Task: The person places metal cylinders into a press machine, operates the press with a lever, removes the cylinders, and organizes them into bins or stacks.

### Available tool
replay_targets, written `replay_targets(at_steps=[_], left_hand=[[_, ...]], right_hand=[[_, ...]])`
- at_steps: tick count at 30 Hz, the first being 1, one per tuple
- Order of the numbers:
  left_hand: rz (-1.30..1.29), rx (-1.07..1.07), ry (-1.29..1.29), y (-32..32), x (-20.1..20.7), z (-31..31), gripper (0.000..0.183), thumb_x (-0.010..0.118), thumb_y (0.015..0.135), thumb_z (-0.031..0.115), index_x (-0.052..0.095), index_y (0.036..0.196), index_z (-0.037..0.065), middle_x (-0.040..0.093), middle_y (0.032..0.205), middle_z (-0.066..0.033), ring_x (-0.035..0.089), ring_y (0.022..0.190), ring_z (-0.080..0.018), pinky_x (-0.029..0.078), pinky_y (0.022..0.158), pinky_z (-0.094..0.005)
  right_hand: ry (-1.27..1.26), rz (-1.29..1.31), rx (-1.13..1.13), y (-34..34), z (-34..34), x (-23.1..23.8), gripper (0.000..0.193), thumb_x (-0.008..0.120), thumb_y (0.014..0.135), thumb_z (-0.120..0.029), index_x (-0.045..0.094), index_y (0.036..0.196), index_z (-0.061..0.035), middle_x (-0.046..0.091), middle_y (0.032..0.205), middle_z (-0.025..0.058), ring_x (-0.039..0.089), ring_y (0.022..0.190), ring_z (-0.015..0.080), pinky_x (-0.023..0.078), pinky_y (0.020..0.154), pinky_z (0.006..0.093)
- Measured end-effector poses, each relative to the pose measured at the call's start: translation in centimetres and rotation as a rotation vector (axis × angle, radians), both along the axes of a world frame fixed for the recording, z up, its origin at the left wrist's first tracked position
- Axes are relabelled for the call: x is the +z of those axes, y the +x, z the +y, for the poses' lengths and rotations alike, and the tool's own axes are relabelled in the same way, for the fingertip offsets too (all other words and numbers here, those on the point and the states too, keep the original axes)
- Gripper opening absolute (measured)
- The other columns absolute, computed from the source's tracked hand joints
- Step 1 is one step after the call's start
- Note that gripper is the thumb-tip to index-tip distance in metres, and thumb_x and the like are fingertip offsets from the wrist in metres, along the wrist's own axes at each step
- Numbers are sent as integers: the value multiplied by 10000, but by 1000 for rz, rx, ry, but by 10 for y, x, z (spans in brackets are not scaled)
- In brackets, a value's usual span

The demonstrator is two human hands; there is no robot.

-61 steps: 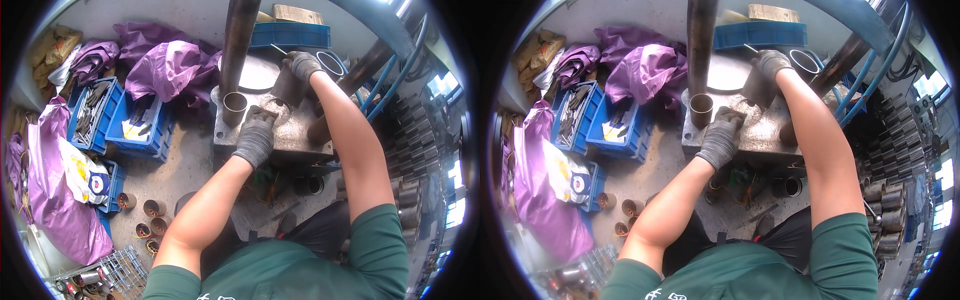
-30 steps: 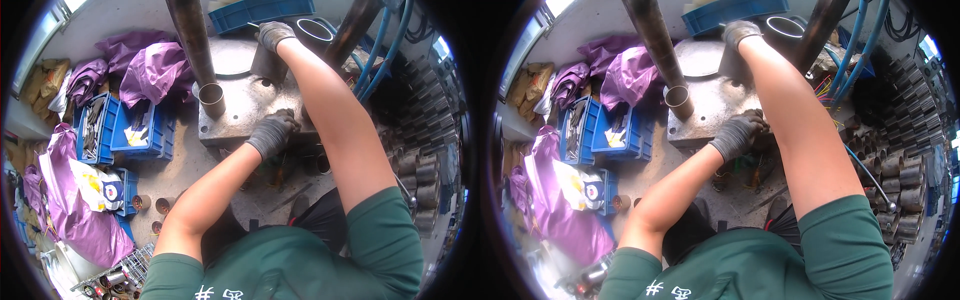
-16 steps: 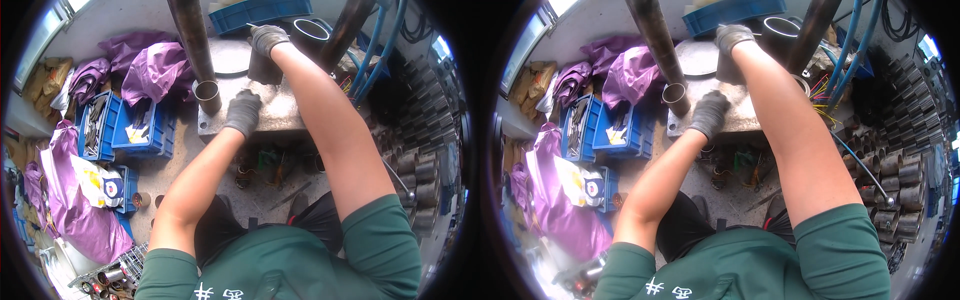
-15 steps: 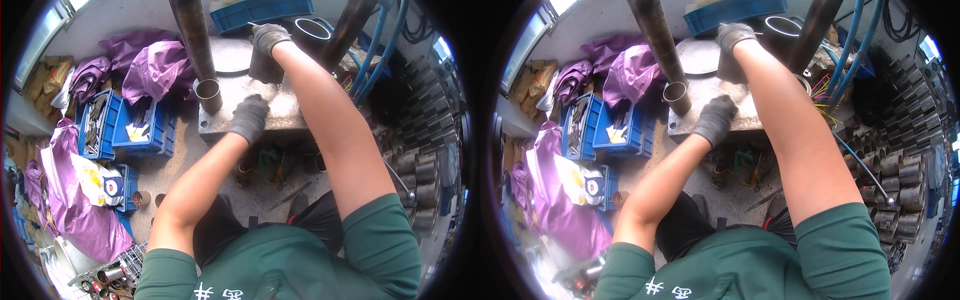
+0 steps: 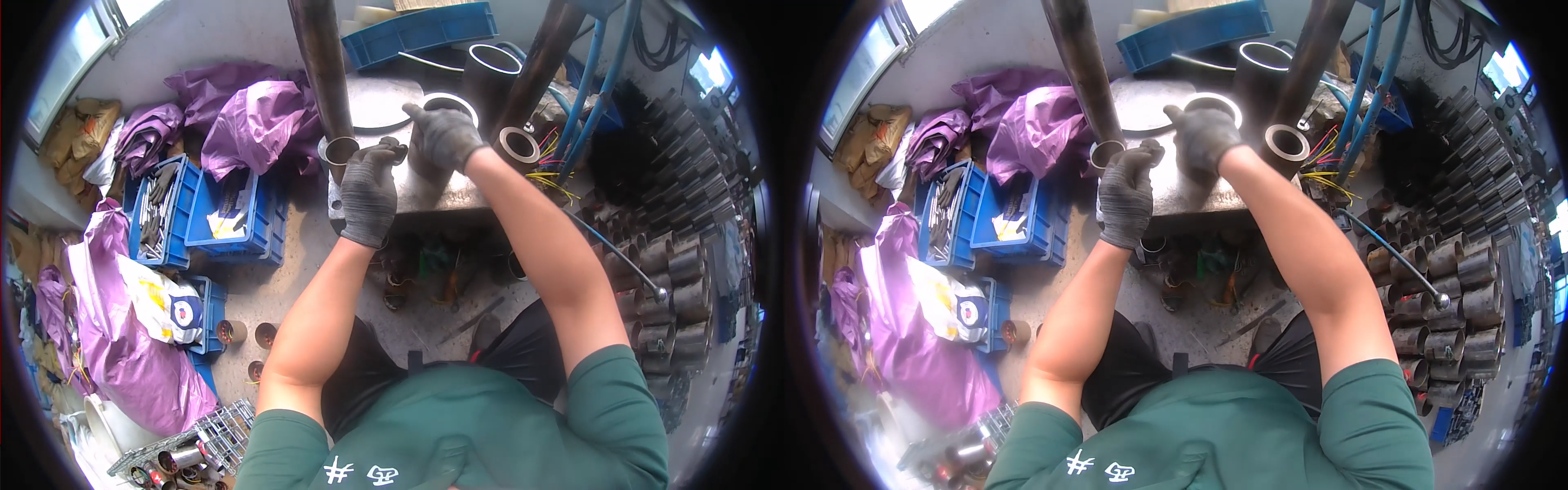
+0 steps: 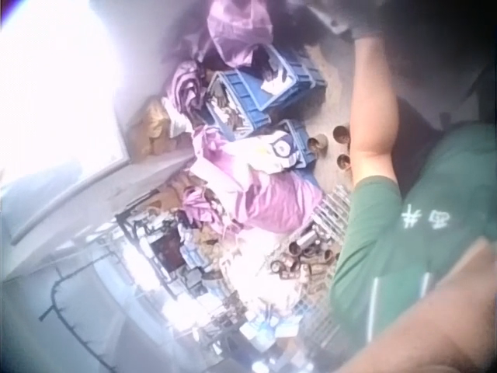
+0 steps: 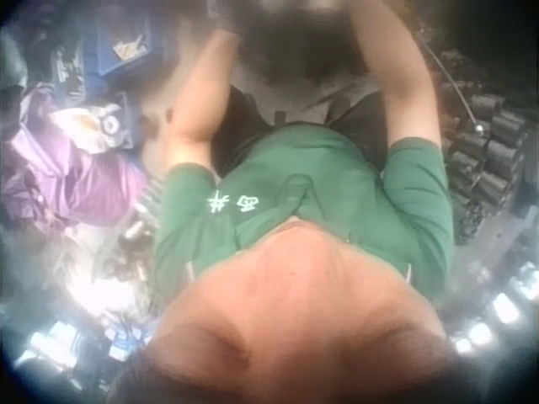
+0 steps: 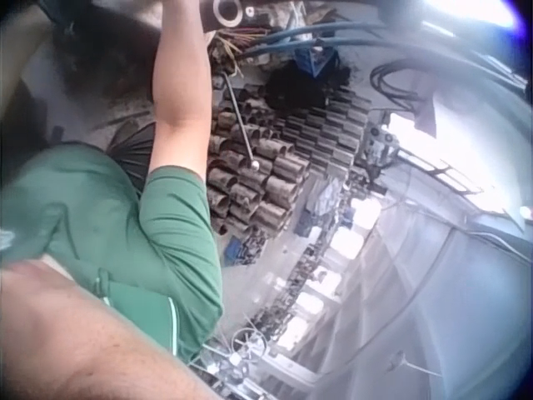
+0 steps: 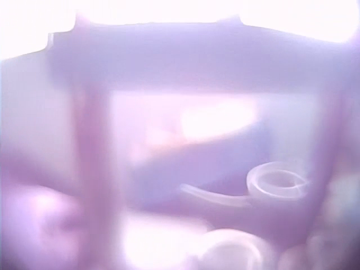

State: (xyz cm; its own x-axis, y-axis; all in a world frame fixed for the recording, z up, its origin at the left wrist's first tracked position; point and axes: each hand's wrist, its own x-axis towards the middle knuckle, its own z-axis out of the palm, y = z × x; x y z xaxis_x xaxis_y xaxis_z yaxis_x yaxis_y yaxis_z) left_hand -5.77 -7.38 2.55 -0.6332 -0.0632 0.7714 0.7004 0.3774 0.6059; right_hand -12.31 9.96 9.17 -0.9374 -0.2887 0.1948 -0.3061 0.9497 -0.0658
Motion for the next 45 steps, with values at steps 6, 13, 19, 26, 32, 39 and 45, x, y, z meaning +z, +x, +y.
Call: replay_targets(at_steps=[6,13,19,26,32,39,45], left_hand=[[51,-138,59,1,-8,7,191,676,894,-117,702,1026,19,732,1110,-152,725,1052,-289,594,938,-372],[-237,-30,-353,-40,-43,30,276,552,943,5,739,1128,88,746,1164,-153,687,1129,-363,544,1006,-457],[-384,127,-642,-113,-58,49,390,615,930,79,666,1317,77,662,1381,-141,614,1282,-354,488,1113,-442],[-366,-69,-924,-138,-36,98,327,618,952,96,730,1249,175,722,1275,-141,658,1203,-373,509,1061,-445],[-678,-618,-401,-146,-45,86,89,739,929,-45,781,989,5,788,996,-79,718,893,-136,603,880,-303],[-323,-168,-505,-223,9,113,234,663,940,-35,771,1135,36,757,1178,-179,742,1098,-315,572,981,-376],[-701,-284,-654,-290,-26,130,363,767,868,85,749,1230,75,712,1298,-191,685,1198,-371,541,1041,-412]], right_hand=[[-162,351,279,104,43,-51,522,607,977,-145,527,1492,-123,657,717,146,700,682,319,555,561,449],[-476,458,191,179,78,-114,409,700,957,-93,638,1357,-151,678,699,146,675,587,376,539,548,484],[-684,368,136,199,73,-102,364,730,915,-39,718,1265,-137,716,847,196,700,725,443,571,640,505],[-785,315,112,202,91,-106,358,721,916,-30,717,1264,-115,719,856,208,712,749,438,579,660,493],[-837,208,54,202,96,-103,333,736,913,-35,727,1232,-131,719,829,201,709,693,399,558,606,455],[-852,245,45,200,102,-108,321,737,922,-37,735,1223,-146,728,841,190,713,684,387,557,603,444],[-898,263,98,197,92,-100,314,739,925,-36,733,1221,-138,742,882,174,729,754,397,582,667,447]])
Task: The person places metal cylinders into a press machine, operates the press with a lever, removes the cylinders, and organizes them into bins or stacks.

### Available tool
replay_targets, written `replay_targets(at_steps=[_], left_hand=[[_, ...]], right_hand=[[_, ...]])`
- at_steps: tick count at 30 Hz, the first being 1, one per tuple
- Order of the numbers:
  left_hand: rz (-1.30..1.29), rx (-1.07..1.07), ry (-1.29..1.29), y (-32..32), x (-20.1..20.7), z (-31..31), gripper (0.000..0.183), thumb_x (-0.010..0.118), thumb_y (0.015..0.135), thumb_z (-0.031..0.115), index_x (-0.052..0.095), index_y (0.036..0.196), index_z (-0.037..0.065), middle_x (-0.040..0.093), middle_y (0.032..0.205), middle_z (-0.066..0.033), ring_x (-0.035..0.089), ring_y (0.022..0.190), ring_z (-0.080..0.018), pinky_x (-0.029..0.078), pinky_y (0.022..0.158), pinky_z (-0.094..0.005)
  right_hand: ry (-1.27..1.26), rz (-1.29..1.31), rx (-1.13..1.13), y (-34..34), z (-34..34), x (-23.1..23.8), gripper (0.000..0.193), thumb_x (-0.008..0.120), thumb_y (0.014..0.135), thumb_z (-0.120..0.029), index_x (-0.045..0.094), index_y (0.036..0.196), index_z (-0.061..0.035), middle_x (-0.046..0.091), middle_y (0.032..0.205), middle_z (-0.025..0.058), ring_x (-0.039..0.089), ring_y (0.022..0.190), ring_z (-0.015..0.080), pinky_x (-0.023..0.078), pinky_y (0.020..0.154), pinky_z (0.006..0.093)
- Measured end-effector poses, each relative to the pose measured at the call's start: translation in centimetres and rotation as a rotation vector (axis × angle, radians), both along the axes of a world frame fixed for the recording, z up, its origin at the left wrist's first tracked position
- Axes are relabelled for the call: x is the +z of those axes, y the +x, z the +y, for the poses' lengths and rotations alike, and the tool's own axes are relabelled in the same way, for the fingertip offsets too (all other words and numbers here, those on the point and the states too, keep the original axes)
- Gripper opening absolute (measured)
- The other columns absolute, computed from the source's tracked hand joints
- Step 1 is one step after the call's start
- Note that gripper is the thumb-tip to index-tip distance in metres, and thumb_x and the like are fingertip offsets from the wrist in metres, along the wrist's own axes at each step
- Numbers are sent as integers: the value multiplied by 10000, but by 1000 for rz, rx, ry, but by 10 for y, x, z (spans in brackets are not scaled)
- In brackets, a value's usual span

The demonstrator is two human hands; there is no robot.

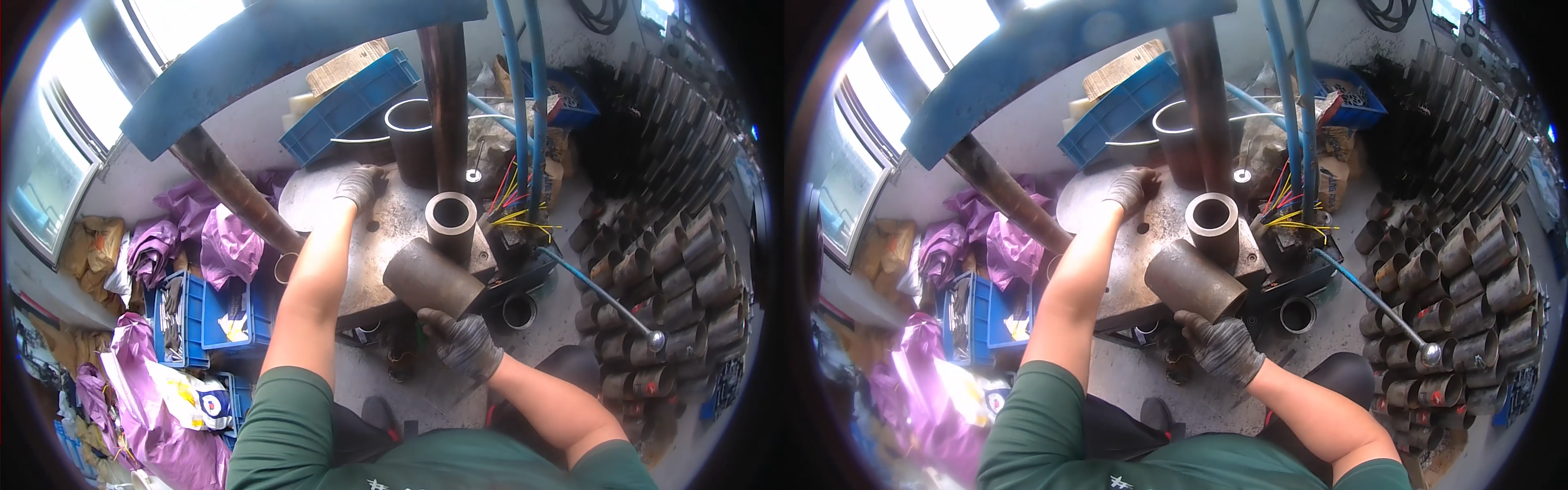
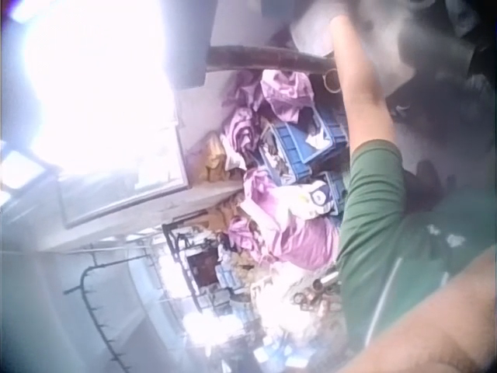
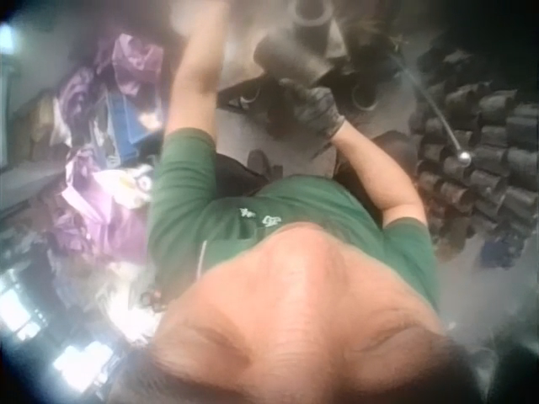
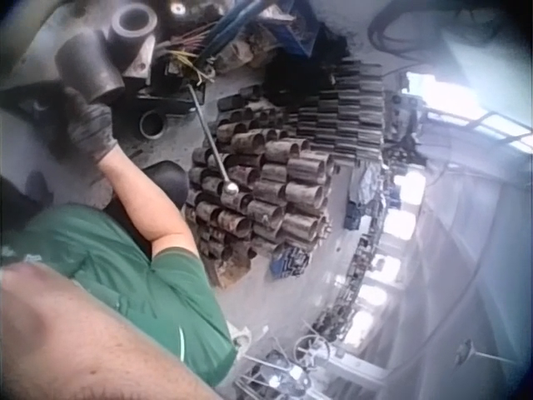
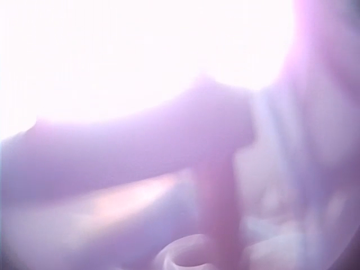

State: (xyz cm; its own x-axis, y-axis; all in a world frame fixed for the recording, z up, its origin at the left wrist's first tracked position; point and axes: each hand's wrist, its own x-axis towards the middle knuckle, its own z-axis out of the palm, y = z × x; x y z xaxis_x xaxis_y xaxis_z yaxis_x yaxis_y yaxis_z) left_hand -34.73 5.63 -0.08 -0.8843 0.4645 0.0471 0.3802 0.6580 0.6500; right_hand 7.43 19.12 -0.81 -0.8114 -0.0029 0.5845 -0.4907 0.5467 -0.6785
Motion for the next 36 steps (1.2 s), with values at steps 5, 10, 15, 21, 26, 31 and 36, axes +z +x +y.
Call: replay_targets(at_steps=[5,10,15,21,26,31,36], left_hand=[[144,-196,-302,15,8,32,497,793,801,70,724,1293,87,708,1316,-174,678,1226,-338,537,1068,-396],[300,-362,-302,78,17,43,513,754,811,30,726,1318,107,716,1315,-136,669,1243,-301,528,1077,-378],[326,-513,-372,121,23,23,318,714,853,16,794,1145,114,741,1198,-134,695,1117,-303,546,975,-370],[74,-550,-52,160,21,-12,301,755,851,-33,793,1134,63,743,1152,-98,688,1097,-236,541,961,-349],[181,-387,-94,202,4,-54,276,768,861,-9,791,1123,74,750,1122,-95,697,1029,-219,552,931,-328],[220,-453,-268,279,41,-73,73,677,903,127,744,878,114,732,960,-120,717,925,-338,568,841,-427],[109,-435,128,270,18,-120,121,634,930,59,736,869,80,730,928,-99,706,818,-225,551,735,-352]], right_hand=[[-17,-42,6,3,6,-4,312,734,915,-17,740,1206,-128,751,934,175,742,812,391,594,707,443],[29,-20,-43,2,8,-4,330,744,901,-24,743,1212,-135,747,912,181,735,787,393,591,687,444],[47,-59,-36,5,5,0,328,739,908,-53,736,1227,-129,738,875,195,725,750,410,589,666,468],[47,-48,-42,5,8,-1,309,728,916,-45,730,1222,-92,739,897,226,734,784,424,590,680,473],[28,1,-31,3,3,-1,308,723,930,-54,724,1236,-93,744,923,230,735,803,426,601,704,471],[54,-54,-46,6,13,-4,298,715,946,-83,719,1244,-103,739,896,224,734,798,420,599,692,484],[47,-25,-39,1,7,-7,290,708,959,-96,714,1249,-111,734,871,217,730,777,419,593,674,490]])
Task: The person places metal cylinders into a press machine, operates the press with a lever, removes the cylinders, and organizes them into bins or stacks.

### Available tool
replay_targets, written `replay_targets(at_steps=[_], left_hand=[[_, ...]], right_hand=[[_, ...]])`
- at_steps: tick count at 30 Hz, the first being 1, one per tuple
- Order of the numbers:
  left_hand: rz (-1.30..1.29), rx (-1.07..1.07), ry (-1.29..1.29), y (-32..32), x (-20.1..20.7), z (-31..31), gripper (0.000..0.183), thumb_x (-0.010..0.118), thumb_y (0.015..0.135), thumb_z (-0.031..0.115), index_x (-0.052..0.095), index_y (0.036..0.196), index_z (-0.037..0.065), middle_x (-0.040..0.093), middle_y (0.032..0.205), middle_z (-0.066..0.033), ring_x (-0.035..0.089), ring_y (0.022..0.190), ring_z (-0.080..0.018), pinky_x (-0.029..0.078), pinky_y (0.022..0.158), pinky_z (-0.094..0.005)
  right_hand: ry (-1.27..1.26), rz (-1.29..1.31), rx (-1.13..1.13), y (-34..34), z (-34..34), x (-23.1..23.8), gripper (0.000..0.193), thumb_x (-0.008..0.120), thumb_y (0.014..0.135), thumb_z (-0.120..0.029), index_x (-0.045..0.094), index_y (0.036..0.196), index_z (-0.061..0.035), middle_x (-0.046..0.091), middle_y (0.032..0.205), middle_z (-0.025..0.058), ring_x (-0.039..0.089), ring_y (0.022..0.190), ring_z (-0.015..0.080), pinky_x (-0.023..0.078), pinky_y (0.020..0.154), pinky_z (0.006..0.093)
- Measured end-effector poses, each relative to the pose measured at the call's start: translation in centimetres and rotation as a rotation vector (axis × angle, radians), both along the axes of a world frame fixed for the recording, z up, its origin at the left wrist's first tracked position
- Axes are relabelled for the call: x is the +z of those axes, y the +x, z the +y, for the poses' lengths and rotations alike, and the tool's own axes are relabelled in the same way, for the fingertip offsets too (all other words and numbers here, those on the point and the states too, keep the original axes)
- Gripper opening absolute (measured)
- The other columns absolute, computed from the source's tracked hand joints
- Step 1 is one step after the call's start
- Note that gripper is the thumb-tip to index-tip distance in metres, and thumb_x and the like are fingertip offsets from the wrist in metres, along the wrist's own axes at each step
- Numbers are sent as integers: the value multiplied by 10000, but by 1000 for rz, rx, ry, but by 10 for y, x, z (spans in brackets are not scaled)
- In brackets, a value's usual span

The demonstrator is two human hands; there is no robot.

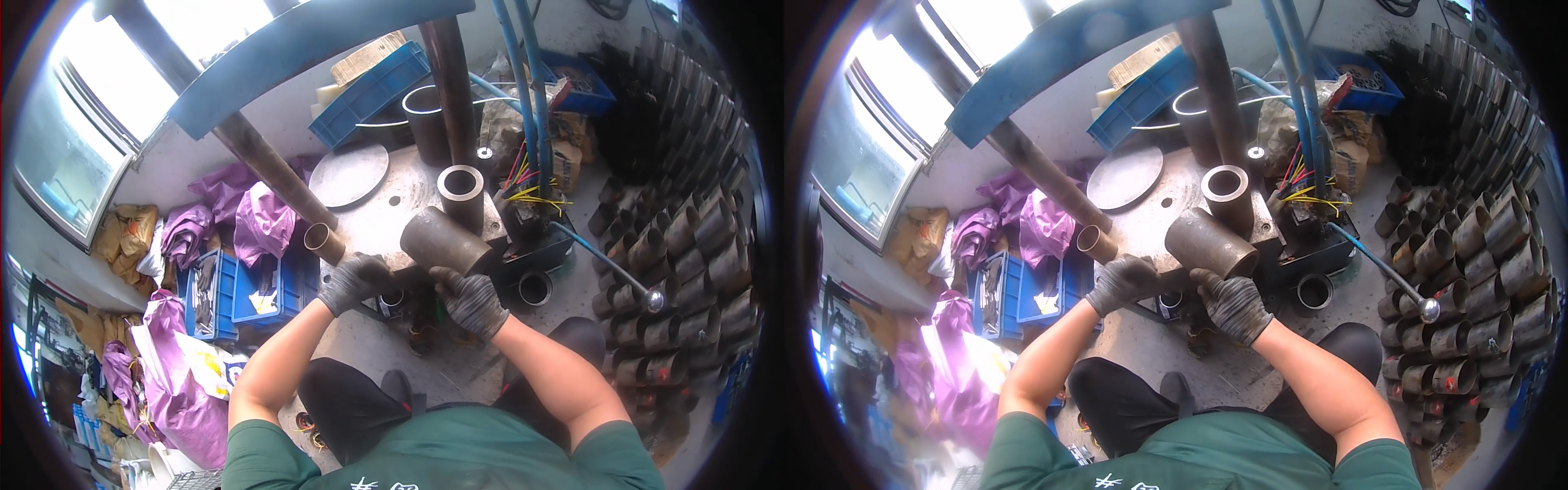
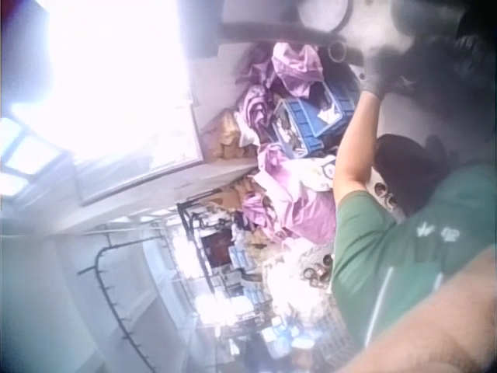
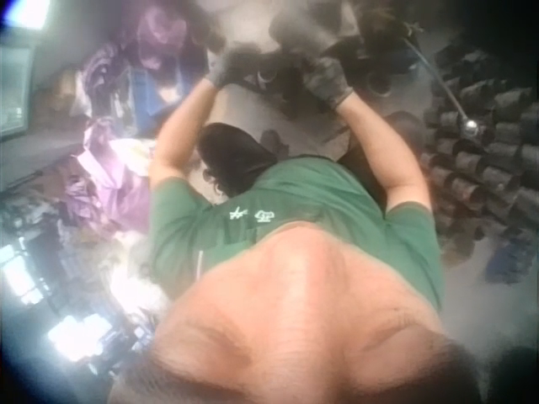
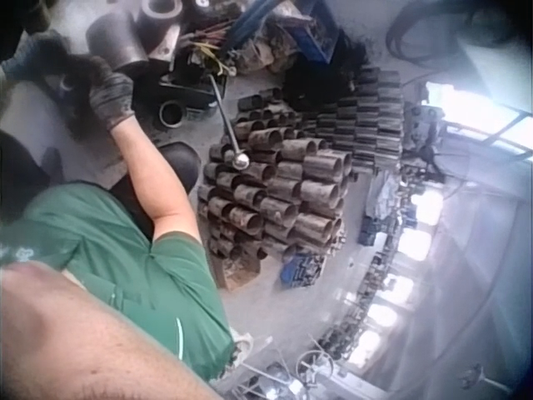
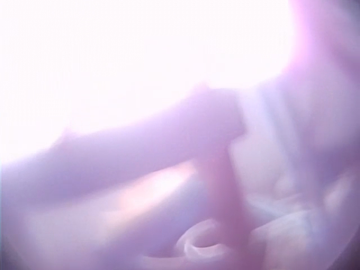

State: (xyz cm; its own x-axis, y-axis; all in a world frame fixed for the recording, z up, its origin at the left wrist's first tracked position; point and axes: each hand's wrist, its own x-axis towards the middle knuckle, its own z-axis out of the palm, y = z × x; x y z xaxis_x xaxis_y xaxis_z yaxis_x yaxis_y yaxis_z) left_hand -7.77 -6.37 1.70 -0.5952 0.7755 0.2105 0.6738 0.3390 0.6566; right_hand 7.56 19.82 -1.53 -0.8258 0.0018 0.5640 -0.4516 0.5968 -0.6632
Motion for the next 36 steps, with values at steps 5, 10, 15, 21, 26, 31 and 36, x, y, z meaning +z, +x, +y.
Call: replay_targets(at_steps=[5,10,15,21,26,31,36], left_hand=[[315,271,86,-69,22,30,92,724,939,68,778,1007,97,729,930,-94,712,847,-228,574,762,-357],[293,211,41,-157,36,117,110,685,961,46,727,1060,21,697,1065,-178,733,957,-295,593,848,-376],[419,309,-713,-217,12,146,249,639,967,134,682,1168,-6,699,1215,-254,720,1149,-358,561,1014,-455],[594,74,-854,-172,23,169,221,734,881,141,753,1080,46,726,1167,-241,729,1070,-368,603,899,-420],[443,233,-454,-172,-27,122,112,750,870,43,766,977,76,755,1001,-215,743,907,-271,588,802,-377],[364,225,-182,-116,-42,53,73,752,889,66,745,959,84,757,988,-150,744,896,-284,580,805,-378],[420,150,-177,-16,-13,34,158,788,840,139,654,910,93,732,922,-113,726,852,-333,586,759,-401]], right_hand=[[5,-66,19,3,-3,8,297,705,960,-104,708,1257,-113,723,839,221,722,744,424,581,651,498],[-16,-7,18,1,-1,2,300,707,956,-103,711,1255,-125,698,774,213,695,668,411,560,602,499],[35,-18,15,1,-4,-1,333,721,934,-81,716,1258,-159,709,809,183,675,624,397,553,569,473],[-18,-65,-14,7,8,-6,363,735,917,-69,719,1265,-173,727,849,185,703,696,408,572,620,481],[-48,-26,-15,2,3,-5,329,721,918,-41,737,1229,-146,738,894,198,717,756,422,592,680,469],[-55,-59,37,2,-7,5,314,721,926,-54,734,1231,-126,746,932,215,730,809,432,600,712,474],[-38,-49,1,2,-1,3,295,722,939,-73,734,1231,-106,748,941,225,738,842,434,604,740,479]])
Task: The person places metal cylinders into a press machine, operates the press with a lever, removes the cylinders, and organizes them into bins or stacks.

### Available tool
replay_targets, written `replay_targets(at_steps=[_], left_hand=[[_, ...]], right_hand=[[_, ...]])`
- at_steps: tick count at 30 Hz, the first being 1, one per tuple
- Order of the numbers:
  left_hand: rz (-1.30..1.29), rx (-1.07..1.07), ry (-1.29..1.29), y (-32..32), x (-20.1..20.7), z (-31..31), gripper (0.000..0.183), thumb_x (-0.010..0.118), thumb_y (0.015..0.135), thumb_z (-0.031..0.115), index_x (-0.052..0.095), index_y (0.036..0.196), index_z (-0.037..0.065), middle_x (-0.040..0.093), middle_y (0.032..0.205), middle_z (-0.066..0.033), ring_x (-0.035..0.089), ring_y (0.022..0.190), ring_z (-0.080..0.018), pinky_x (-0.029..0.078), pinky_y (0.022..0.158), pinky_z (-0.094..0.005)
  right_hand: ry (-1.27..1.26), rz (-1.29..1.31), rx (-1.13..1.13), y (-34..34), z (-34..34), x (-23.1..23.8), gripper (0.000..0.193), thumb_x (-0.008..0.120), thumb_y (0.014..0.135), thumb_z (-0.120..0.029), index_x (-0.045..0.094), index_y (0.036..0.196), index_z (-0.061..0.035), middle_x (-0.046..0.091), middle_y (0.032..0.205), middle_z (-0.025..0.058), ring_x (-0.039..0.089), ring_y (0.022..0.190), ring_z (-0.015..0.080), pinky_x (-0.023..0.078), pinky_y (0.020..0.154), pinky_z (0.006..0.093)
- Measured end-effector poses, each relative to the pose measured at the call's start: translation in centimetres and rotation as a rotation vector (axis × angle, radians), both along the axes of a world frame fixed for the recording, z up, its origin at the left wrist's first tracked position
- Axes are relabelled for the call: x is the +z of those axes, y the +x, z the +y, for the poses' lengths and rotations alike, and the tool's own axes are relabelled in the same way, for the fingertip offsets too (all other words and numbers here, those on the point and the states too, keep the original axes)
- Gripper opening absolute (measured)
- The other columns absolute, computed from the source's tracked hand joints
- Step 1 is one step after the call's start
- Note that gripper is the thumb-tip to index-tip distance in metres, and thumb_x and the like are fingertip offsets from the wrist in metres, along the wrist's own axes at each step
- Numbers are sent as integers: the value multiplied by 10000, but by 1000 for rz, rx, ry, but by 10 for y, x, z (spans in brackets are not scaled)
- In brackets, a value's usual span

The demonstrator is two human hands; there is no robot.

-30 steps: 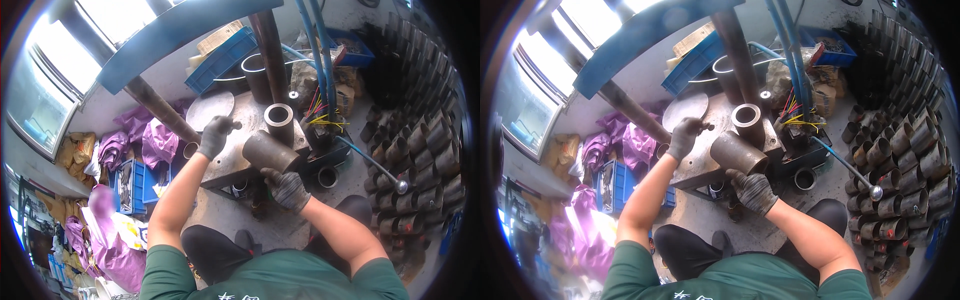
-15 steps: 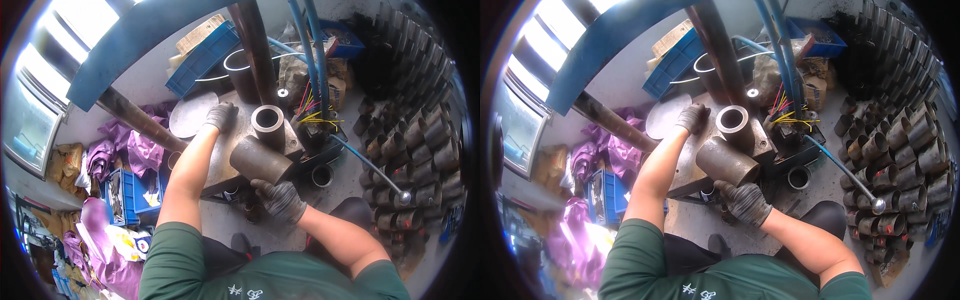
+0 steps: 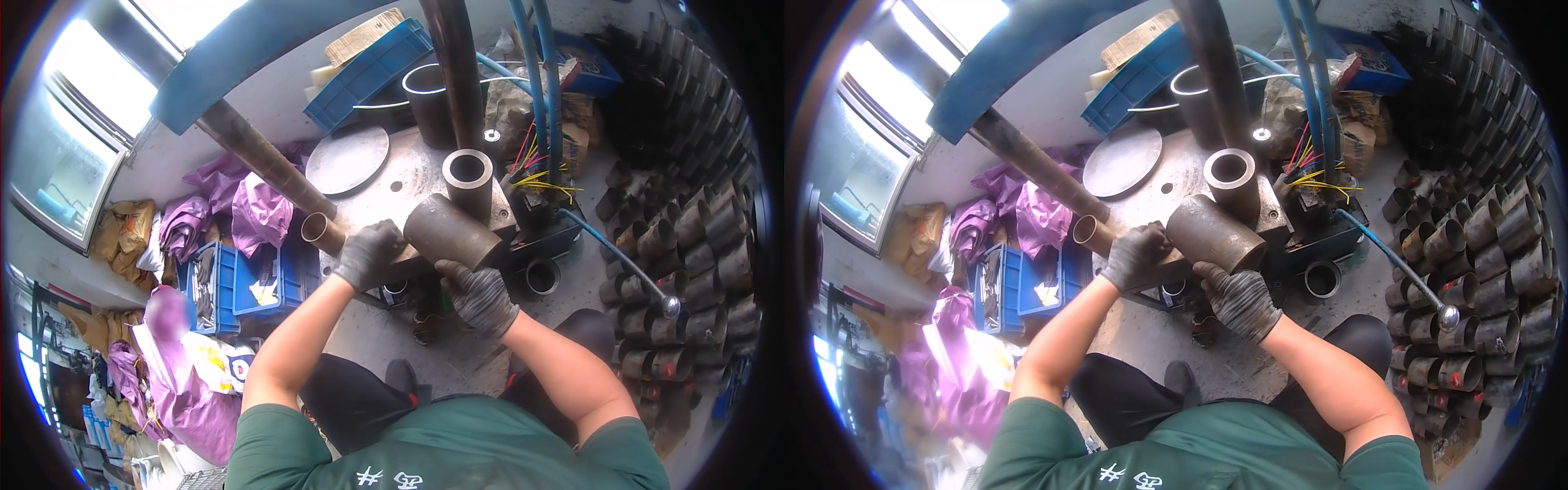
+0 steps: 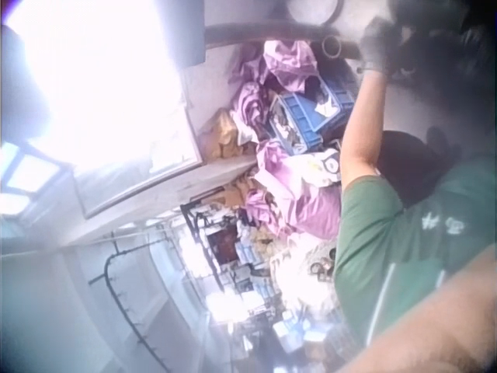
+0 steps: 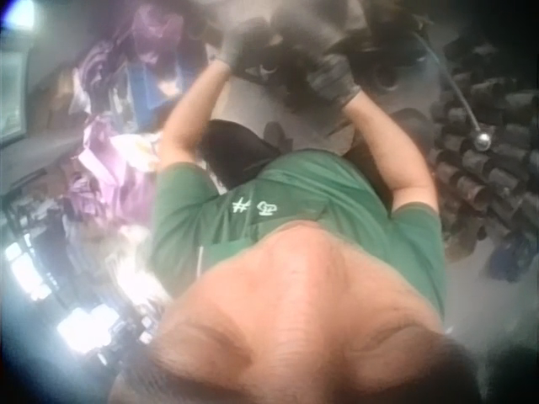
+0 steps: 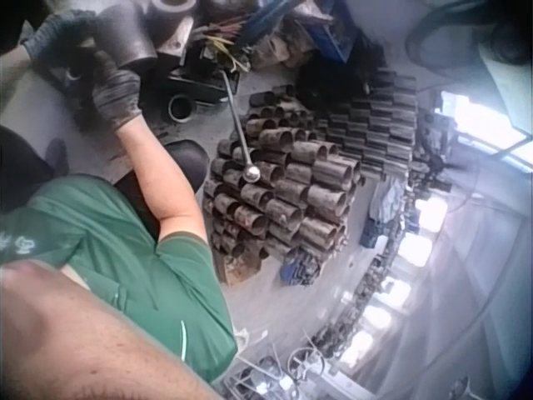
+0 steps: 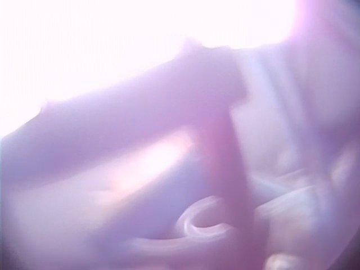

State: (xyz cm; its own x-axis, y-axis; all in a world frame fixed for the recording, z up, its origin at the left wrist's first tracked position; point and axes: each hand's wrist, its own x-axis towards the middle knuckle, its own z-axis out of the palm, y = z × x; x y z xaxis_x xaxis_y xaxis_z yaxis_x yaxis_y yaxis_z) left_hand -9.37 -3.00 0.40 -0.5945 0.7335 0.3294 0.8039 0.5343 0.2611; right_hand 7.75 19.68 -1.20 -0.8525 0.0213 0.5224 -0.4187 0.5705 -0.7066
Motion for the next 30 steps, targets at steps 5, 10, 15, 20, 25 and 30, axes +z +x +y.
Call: replay_targets(at_steps=[5,10,15,20,25,30], left_hand=[[-67,-247,130,48,-3,-41,210,780,833,52,611,943,112,740,918,-68,737,842,-303,591,734,-392],[203,-150,58,12,34,-28,134,762,886,71,694,993,114,752,963,-63,730,904,-284,587,821,-394],[47,309,54,-78,28,25,137,694,933,43,725,1065,64,744,973,-149,728,936,-320,580,844,-419],[-237,436,159,-120,-15,62,202,745,980,211,748,1038,17,767,1048,-215,750,945,-309,564,895,-406],[-583,48,236,-114,-5,65,72,778,909,0,727,950,29,730,896,-99,674,872,-170,573,811,-356],[-367,-28,-62,-139,16,57,97,764,891,-40,719,943,28,738,875,-93,666,788,-149,576,757,-342]], right_hand=[[6,86,0,-3,-4,-6,312,710,938,-92,722,1245,-144,739,876,188,722,747,417,588,657,502],[2,-58,-3,3,2,6,276,723,945,-72,735,1219,-104,745,943,233,732,833,439,603,707,472],[-12,-20,1,2,0,4,279,722,941,-63,737,1219,-87,738,920,241,731,804,436,596,684,464],[-20,-17,30,1,-2,5,298,731,926,-45,736,1222,-77,745,922,233,732,775,425,597,676,455],[-36,27,11,-1,2,-1,304,752,908,-40,741,1209,-86,732,857,223,714,707,421,568,610,458],[-20,69,-5,-1,-3,5,305,762,899,-32,744,1196,-100,713,791,202,690,642,410,533,547,467]])
